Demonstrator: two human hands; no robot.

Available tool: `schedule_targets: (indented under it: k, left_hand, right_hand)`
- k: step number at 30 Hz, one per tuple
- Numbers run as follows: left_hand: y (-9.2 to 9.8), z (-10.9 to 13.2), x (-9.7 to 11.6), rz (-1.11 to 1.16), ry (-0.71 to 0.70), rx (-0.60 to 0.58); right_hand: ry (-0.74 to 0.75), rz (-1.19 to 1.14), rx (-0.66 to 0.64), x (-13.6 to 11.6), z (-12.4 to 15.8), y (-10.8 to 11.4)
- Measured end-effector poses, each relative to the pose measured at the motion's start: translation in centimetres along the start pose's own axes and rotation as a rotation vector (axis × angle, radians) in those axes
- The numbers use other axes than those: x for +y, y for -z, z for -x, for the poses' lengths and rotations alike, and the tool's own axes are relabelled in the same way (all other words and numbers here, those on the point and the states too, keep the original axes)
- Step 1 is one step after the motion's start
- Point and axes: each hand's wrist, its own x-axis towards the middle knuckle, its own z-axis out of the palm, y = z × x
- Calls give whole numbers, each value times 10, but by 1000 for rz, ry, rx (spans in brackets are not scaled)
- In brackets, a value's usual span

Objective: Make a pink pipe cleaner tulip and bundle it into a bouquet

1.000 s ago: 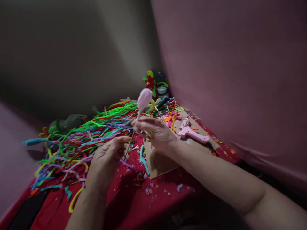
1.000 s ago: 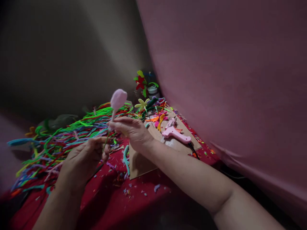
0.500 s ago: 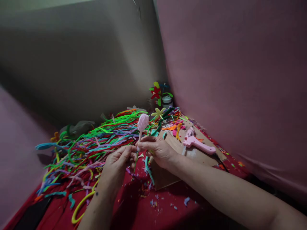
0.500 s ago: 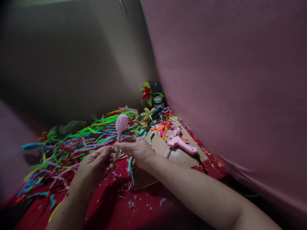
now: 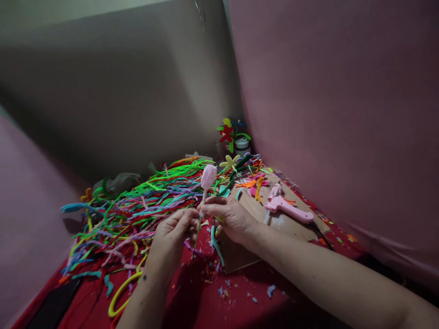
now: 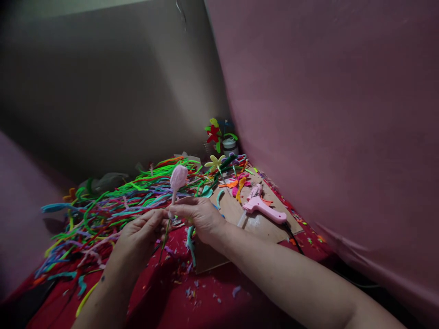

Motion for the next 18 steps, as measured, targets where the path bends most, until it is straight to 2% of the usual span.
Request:
schedule_targets:
  k: [5,9,11,13,15,18]
  left_hand:
    - [-4,3,1,-34,-111,10]
    - [-13,9,5,-120,-256,143]
    - [-14,11,7,-151,-298,232]
    - [-13,10,7,-160,-308,299]
    - [-10,8,6,-149,-300,328]
    - [-8,7,5,-133,-299,329]
  right_hand:
    - [-13,-3,42,0,-1,-2]
    - [105,-27,85,-21,-1,3]
    - [138,-104,27,-38,-2,9]
    - [147,-173,-42,-53,-2,16]
    - [147,-205,-50,-61,-3,19]
    - [148,-114,-16,-55,-3,18]
